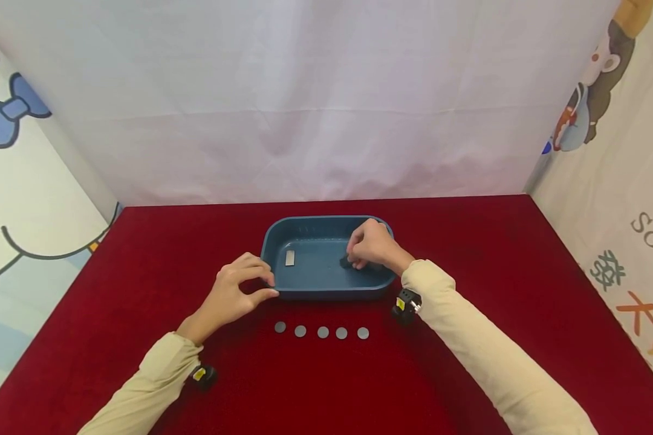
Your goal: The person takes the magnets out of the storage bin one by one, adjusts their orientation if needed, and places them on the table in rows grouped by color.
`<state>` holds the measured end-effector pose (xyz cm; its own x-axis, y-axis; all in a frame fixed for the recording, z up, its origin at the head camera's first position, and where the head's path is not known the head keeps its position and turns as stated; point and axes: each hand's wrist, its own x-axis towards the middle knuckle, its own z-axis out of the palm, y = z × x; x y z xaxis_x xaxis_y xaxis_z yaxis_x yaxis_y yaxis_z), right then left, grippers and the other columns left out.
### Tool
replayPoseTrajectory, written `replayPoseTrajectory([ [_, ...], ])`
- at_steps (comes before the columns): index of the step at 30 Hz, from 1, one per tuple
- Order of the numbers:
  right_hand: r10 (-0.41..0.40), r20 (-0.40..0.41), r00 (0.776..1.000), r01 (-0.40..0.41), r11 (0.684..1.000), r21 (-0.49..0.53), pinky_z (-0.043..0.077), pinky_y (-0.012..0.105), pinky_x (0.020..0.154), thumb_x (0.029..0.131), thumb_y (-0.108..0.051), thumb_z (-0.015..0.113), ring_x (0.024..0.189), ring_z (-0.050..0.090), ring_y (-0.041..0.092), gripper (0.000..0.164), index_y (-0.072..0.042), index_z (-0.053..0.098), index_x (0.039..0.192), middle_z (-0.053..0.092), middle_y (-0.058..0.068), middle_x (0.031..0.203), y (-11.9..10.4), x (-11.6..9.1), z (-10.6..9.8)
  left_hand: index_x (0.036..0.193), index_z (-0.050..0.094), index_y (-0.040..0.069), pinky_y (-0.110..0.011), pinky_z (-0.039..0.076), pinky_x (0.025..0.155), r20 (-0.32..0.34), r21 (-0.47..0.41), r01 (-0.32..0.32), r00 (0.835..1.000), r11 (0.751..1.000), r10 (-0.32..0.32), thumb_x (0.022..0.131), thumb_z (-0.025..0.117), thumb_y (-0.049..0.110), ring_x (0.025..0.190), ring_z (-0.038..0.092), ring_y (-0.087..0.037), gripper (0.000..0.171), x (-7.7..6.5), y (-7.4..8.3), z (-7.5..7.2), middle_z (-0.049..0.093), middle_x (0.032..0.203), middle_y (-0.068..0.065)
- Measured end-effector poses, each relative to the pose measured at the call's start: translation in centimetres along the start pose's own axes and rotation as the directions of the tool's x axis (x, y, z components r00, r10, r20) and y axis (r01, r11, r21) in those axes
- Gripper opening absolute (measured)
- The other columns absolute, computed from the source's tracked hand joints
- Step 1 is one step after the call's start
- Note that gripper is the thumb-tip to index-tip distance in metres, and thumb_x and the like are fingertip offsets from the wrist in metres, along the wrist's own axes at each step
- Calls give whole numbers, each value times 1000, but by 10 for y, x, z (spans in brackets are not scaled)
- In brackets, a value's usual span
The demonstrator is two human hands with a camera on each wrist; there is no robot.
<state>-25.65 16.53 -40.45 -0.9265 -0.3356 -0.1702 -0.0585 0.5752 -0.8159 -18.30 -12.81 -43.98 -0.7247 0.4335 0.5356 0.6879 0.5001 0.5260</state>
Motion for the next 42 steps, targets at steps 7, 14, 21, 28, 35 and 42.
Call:
replayPoseTrajectory([
  [7, 82, -55, 995, -76, 991, 113, 55, 42, 69, 82, 4, 65, 63, 68, 23, 9, 10, 68, 88, 67, 22, 87, -2, -3, -2, 78, 68, 17, -34, 50, 67, -4, 0, -5, 1000, 1000, 5, 73, 82, 17, 91, 55, -11, 14, 1, 0, 1, 63, 91, 7],
  [14, 104, -33, 994, -92, 961, 263, 53, 46, 75, 85, 3, 65, 71, 69, 28, 15, 12, 67, 96, 67, 23, 92, -6, -8, -7, 78, 69, 16, -36, 51, 67, -8, -3, 3, 1000, 1000, -3, 72, 82, 16, 91, 55, -11, 15, 0, 0, 1, 63, 91, 6],
  [21, 131, -8, 991, -119, 920, 373, 51, 47, 81, 86, 2, 64, 72, 70, 26, 26, 17, 61, 107, 66, 24, 96, -9, -14, -10, 79, 69, 14, -39, 51, 67, -6, -11, -1, 1000, 1000, 0, 72, 82, 15, 91, 55, -12, 14, 0, -1, 1, 63, 92, 5],
  [28, 132, 2, 991, -119, 890, 441, 50, 47, 83, 85, 2, 65, 73, 70, 24, 30, 18, 59, 110, 65, 24, 98, -10, -20, -12, 79, 69, 16, -36, 51, 67, -6, -1, 1, 1000, 1000, -1, 72, 82, 15, 91, 54, -11, 15, 1, 0, 0, 63, 91, 6],
  [35, 152, 16, 988, -140, 858, 495, 50, 44, 85, 87, 0, 64, 77, 70, 24, 33, 16, 57, 115, 67, 19, 96, -15, -31, -13, 78, 69, 17, -35, 51, 68, -7, -5, 11, 1000, 1000, -11, 72, 83, 15, 91, 54, -10, 15, 2, 0, 0, 63, 91, 7],
  [42, 124, 39, 992, -125, 825, 552, 50, 44, 84, 87, 0, 64, 76, 70, 25, 31, 16, 58, 112, 67, 19, 96, -17, -41, -11, 78, 69, 18, -33, 51, 63, 14, 18, 12, 1000, 1000, -13, 73, 82, 17, 90, 55, -10, 15, 2, 1, -1, 63, 91, 7],
])
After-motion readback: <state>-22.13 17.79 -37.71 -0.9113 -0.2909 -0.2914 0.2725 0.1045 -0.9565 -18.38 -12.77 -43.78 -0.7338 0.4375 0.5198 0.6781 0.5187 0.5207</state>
